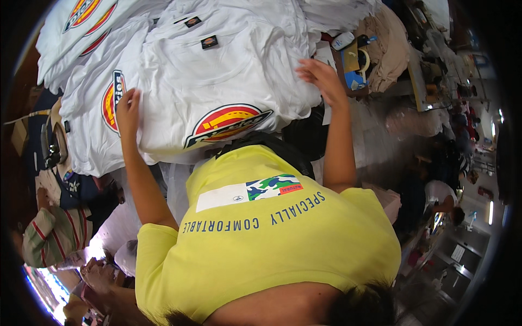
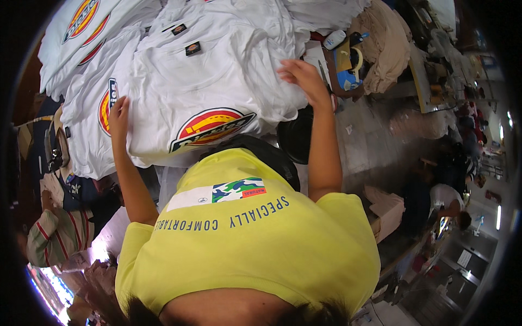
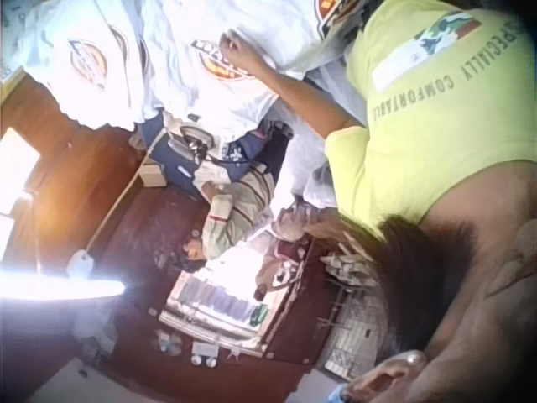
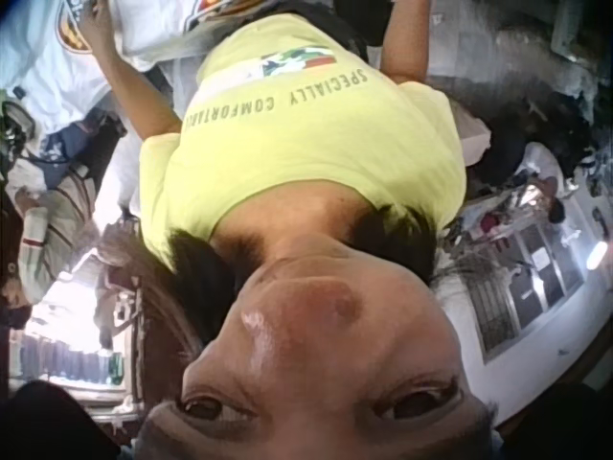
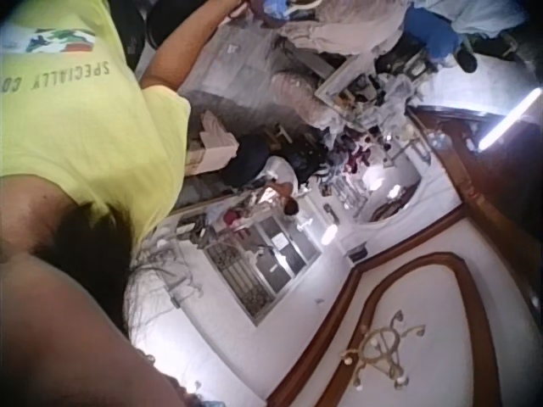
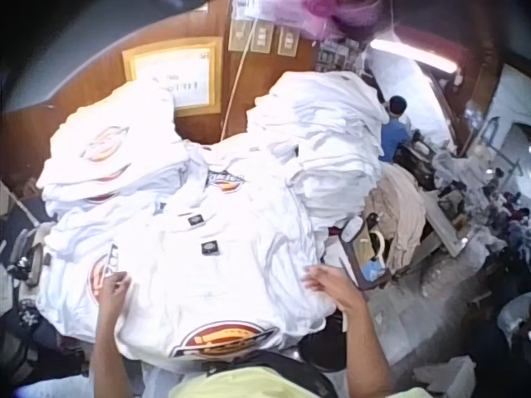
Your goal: The person folds several white t-shirts, using shears to trim loose threads and smoothing the fabric by hand before stacking them on a table.
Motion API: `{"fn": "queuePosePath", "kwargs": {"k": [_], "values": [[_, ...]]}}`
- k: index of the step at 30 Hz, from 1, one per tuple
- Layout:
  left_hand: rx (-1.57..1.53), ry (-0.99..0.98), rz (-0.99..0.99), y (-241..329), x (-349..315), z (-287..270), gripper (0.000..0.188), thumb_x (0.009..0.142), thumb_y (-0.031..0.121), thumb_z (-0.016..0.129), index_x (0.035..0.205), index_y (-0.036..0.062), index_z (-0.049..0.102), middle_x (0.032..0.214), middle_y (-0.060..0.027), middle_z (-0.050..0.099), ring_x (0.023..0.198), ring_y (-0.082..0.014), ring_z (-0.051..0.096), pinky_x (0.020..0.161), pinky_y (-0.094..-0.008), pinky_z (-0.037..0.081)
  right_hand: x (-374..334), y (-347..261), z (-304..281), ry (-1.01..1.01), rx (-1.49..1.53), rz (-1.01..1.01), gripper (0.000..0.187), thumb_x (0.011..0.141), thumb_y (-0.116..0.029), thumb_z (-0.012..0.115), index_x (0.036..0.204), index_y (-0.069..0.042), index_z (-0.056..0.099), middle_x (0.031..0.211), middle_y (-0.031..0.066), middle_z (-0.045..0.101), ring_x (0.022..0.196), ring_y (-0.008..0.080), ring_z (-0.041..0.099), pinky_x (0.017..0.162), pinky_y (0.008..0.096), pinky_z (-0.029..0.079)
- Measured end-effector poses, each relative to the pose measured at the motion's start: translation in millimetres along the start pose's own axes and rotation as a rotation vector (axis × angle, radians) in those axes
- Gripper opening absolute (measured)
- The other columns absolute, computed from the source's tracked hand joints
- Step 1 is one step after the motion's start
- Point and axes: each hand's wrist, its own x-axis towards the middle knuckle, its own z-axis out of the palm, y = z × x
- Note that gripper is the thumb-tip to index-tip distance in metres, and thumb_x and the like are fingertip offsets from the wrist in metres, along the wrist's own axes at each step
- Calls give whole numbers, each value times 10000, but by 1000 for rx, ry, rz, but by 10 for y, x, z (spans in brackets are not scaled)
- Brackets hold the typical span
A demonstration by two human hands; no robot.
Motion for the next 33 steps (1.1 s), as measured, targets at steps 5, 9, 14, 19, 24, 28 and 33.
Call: {"fn": "queuePosePath", "kwargs": {"k": [5,9,14,19,24,28,33], "values": [[76,-191,-65,478,568,228,520,784,403,624,994,-69,564,899,-134,614,792,-204,571,739,-284,437,987,-9,629,-156,355,68,350,833,-256,599,1060,3,538,968,93,612,866,157,589,802,274,457],[-1267,-412,-454,657,534,244,362,837,264,588,1049,-25,543,926,-113,624,789,-192,612,701,-304,502,1026,-195,782,-274,825,140,281,802,-191,632,1005,-12,558,971,91,619,878,180,595,808,326,472],[-1092,-40,-350,247,-440,-360,311,848,184,541,1100,3,530,996,-133,609,868,-233,616,764,-353,507,65,-453,19,-277,628,-103,250,826,-120,582,1029,25,575,1008,116,611,894,186,596,791,330,492],[-1077,125,-105,107,-1322,-1196,333,864,174,483,1135,-19,500,1069,-150,574,935,-262,586,814,-372,477,-888,-570,-637,-232,620,-777,151,793,-97,523,925,-31,557,848,69,576,720,183,576,616,330,476],[-733,77,474,284,-351,-1105,358,879,165,425,1169,-40,469,1142,-167,539,1002,-292,556,864,-392,448,-315,-1179,-403,-217,699,-318,294,881,-194,466,1028,49,538,955,186,597,781,244,615,698,361,513],[-1419,-455,-322,188,874,-324,298,886,219,504,1086,2,547,1071,-109,593,962,-184,577,881,-332,444,1384,-737,37,-389,679,58,300,848,-184,555,1046,41,543,1015,129,609,920,216,593,876,348,453],[-1292,-370,-694,21,1295,251,369,879,264,508,1048,-62,539,1029,-190,598,938,-272,601,845,-396,482,2222,-259,267,-196,611,236,298,856,-161,533,1066,51,527,1040,155,602,968,254,582,920,384,422]]}}
